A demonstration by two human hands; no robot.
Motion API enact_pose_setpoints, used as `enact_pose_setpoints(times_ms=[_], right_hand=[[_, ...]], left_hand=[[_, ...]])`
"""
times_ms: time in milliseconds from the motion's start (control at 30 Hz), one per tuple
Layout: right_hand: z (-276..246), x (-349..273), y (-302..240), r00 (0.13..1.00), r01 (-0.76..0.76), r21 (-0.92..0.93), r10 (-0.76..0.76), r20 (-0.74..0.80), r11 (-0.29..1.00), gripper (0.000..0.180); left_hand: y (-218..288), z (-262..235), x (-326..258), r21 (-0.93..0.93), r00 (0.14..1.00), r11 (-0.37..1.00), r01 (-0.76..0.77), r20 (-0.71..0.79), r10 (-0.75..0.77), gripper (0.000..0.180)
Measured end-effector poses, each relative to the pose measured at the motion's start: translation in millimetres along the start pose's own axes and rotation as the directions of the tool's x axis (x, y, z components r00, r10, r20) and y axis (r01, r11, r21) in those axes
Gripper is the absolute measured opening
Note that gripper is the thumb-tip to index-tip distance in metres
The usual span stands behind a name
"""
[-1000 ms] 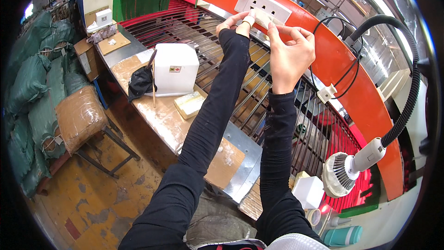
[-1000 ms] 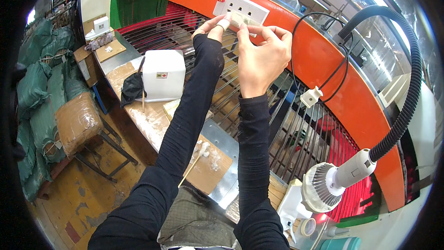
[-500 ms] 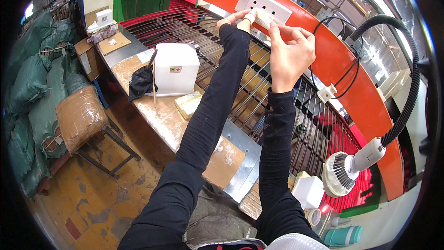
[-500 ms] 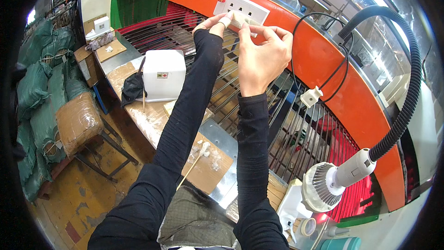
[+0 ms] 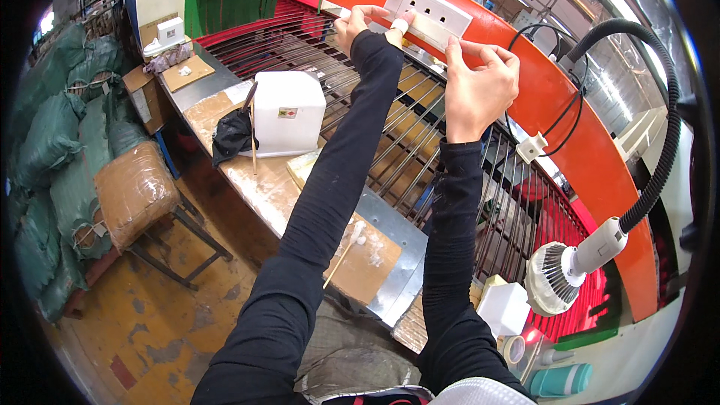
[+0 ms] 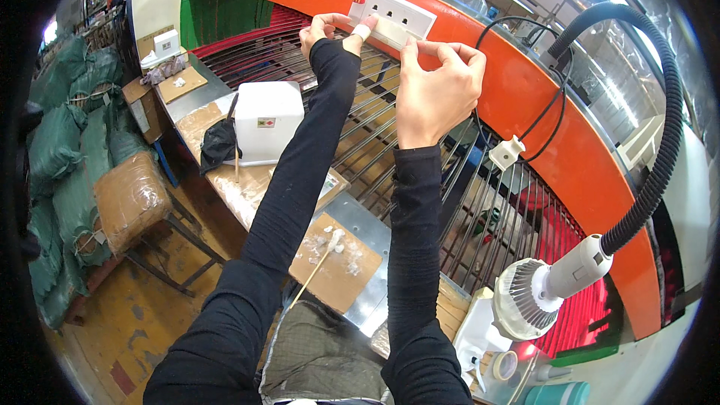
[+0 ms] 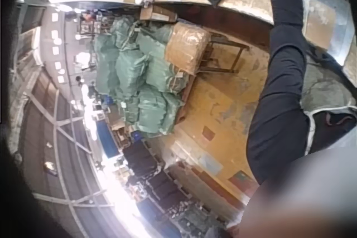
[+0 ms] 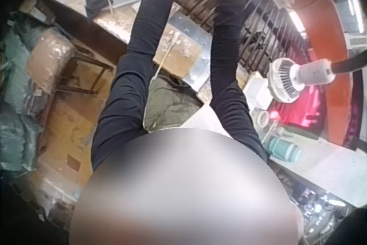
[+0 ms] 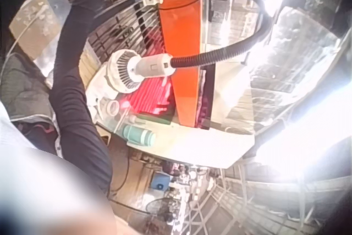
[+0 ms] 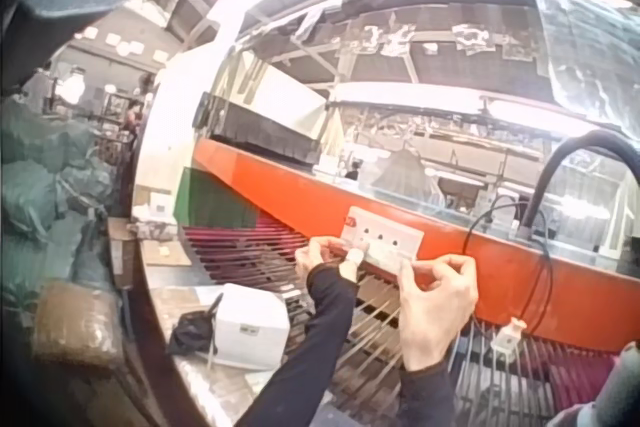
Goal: The person repeatedly applies a white paste to a small rectangular object using a wooden stick, then places the object onto a red metal frame. The person also handles a roll of tape and a small brush during the process.
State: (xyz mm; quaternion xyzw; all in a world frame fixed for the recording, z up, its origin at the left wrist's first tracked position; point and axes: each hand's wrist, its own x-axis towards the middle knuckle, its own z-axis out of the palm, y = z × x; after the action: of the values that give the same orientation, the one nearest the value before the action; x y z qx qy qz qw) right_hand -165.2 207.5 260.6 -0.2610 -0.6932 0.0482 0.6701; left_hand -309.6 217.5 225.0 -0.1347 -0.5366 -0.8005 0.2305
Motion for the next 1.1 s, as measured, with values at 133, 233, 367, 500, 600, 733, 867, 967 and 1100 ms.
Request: enact_pose_setpoints(times_ms=[133,233,367,500,600,733,867,967,1100], right_hand=[[2,2,3,0.998,0.035,-0.047,-0.037,-0.043,0.998,0.016],[4,2,4,0.999,0.033,-0.079,-0.037,-0.039,0.996,0.016],[5,1,4,0.999,0.016,-0.091,-0.019,-0.032,0.996,0.016],[5,1,6,0.999,0.011,-0.118,-0.016,-0.038,0.993,0.017],[6,2,7,0.998,0.026,-0.159,-0.035,-0.051,0.987,0.017],[4,3,7,0.999,0.027,-0.204,-0.034,-0.031,0.979,0.017],[2,2,3,0.998,0.057,-0.253,-0.065,-0.025,0.966,0.017],[1,1,0,0.996,0.081,-0.289,-0.091,-0.02,0.954,0.014],[0,1,-5,0.978,0.111,-0.301,-0.158,-0.136,0.947,0.013]], left_hand=[[7,-14,-11,0.057,0.985,0.986,-0.156,-0.065,0.16,0.034],[14,-29,-24,0.089,0.936,0.937,-0.337,-0.077,0.344,0.013],[20,-41,-32,0.179,0.901,0.884,-0.431,0.043,0.431,0.039],[17,-41,-32,0.305,0.882,0.828,-0.47,0.122,0.455,0.051],[12,-39,-31,0.377,0.888,0.804,-0.46,0.175,0.425,0.054],[8,-38,-31,0.409,0.889,0.79,-0.458,0.224,0.4,0.052],[10,-40,-29,0.407,0.883,0.784,-0.469,0.247,0.399,0.046],[19,-49,-28,0.401,0.891,0.797,-0.452,0.24,0.384,0.039],[39,-94,-36,0.265,0.846,0.804,-0.532,0.144,0.513,0.03]])
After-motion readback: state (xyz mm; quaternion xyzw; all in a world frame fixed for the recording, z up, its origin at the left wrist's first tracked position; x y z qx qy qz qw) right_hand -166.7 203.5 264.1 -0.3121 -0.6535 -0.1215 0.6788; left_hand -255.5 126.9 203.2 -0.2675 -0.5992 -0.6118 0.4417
